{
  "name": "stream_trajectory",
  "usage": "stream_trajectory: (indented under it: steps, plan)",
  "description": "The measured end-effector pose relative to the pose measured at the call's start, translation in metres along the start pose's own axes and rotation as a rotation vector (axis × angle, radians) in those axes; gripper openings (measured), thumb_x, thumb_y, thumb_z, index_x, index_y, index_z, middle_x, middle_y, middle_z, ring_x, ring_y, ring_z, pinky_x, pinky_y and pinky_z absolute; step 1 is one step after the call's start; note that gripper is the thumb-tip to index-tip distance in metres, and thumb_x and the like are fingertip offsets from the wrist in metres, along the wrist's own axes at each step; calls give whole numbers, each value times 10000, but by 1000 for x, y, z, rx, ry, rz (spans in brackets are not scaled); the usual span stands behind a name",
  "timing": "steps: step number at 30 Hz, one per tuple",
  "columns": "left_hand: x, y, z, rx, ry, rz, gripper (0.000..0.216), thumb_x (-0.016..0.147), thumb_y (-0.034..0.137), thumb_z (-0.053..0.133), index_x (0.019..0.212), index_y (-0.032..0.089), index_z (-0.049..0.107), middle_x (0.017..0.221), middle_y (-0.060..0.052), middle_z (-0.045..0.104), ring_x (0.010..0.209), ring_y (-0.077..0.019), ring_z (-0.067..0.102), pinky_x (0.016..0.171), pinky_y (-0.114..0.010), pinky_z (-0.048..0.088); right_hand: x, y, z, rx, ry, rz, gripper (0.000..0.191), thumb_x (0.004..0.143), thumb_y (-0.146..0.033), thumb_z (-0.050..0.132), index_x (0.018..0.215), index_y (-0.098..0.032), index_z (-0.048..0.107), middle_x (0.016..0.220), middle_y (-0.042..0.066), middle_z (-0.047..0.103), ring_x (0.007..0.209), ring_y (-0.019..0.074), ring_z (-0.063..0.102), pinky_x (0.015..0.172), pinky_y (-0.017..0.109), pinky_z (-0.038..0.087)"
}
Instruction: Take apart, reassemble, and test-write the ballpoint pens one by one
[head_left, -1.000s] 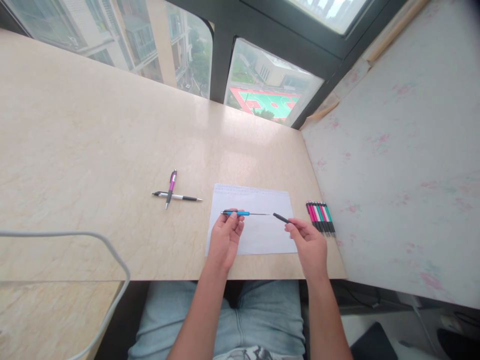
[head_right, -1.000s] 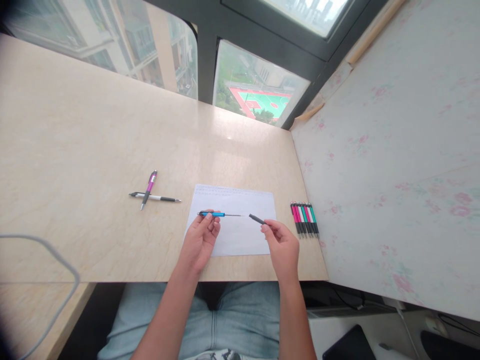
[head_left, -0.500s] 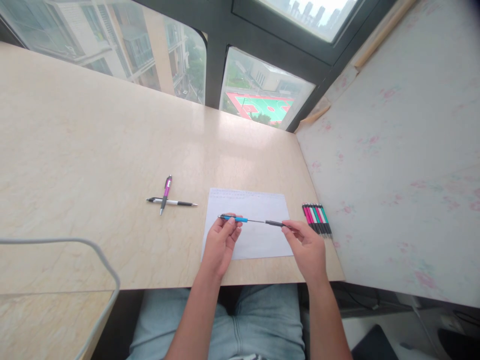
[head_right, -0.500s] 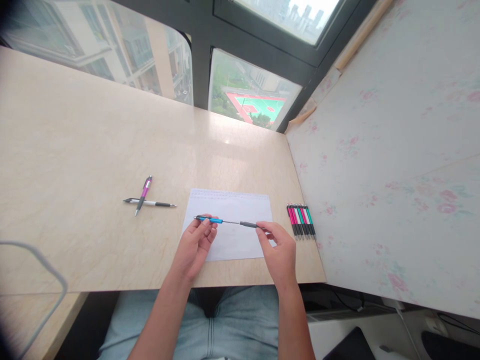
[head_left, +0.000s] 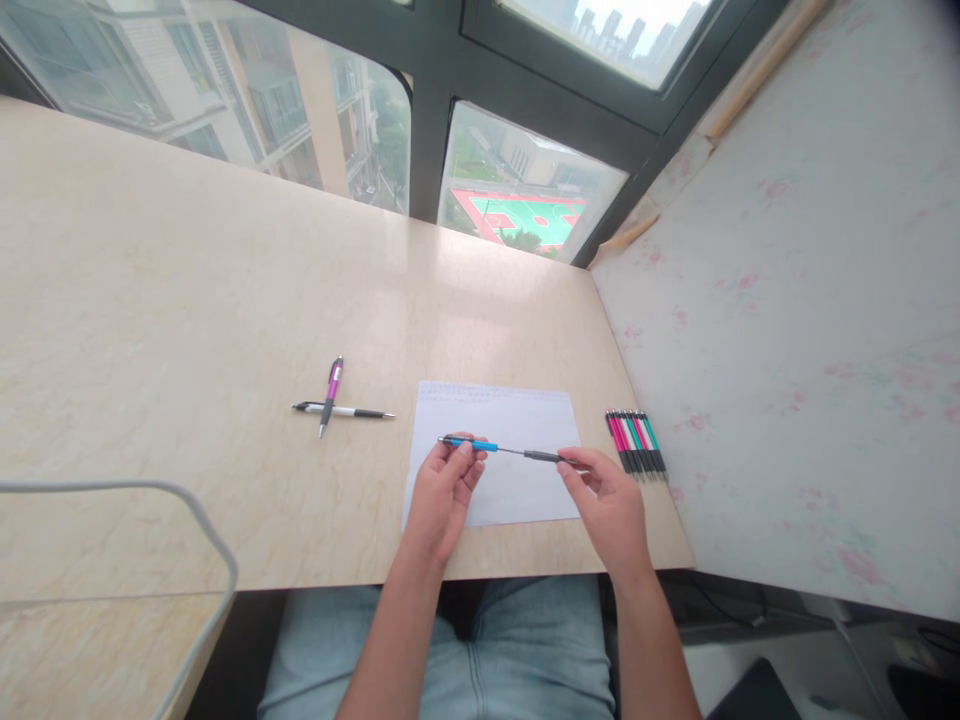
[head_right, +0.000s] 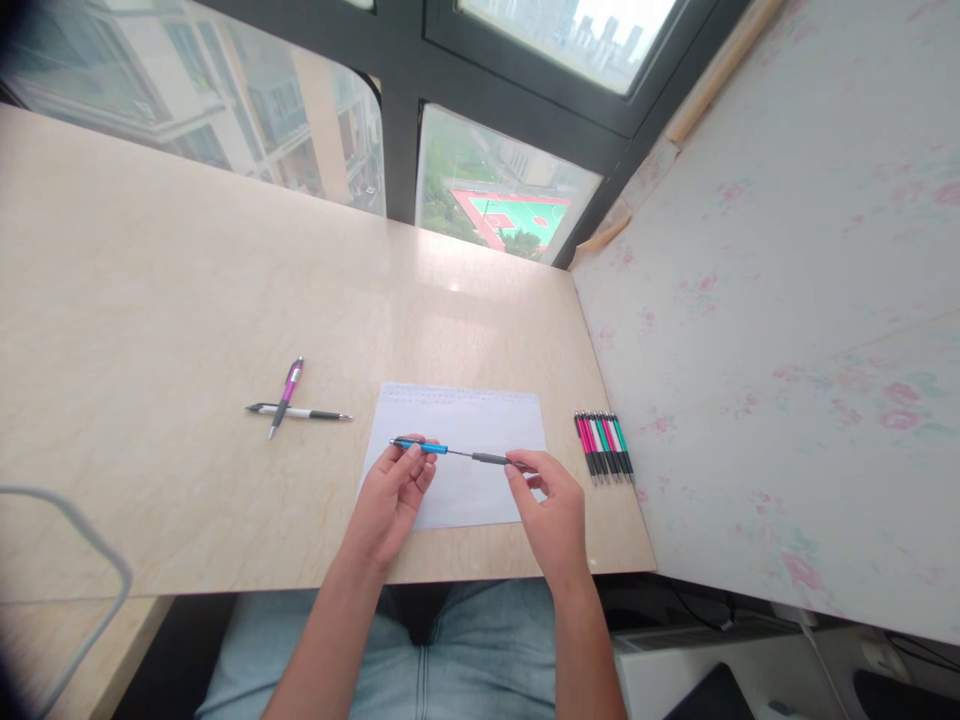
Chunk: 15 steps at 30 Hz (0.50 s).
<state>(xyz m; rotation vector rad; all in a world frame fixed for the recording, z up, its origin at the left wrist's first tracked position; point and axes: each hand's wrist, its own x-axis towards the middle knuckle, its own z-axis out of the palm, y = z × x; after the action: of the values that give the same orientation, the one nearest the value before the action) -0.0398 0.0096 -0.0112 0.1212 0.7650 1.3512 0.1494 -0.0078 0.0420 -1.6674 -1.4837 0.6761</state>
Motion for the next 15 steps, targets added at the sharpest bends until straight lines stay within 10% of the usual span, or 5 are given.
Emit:
stream_trajectory:
  steps: [15]
  plan:
    - [-1,-3,2,15,-58,-40,208,755,216,767,928,151,670,931,-50,703,789,-95,642,729,-188,528,0,-10,17,-3,-46,-33,181,855,-332,606,931,-206,711,931,75,724,816,204,665,691,325,566]
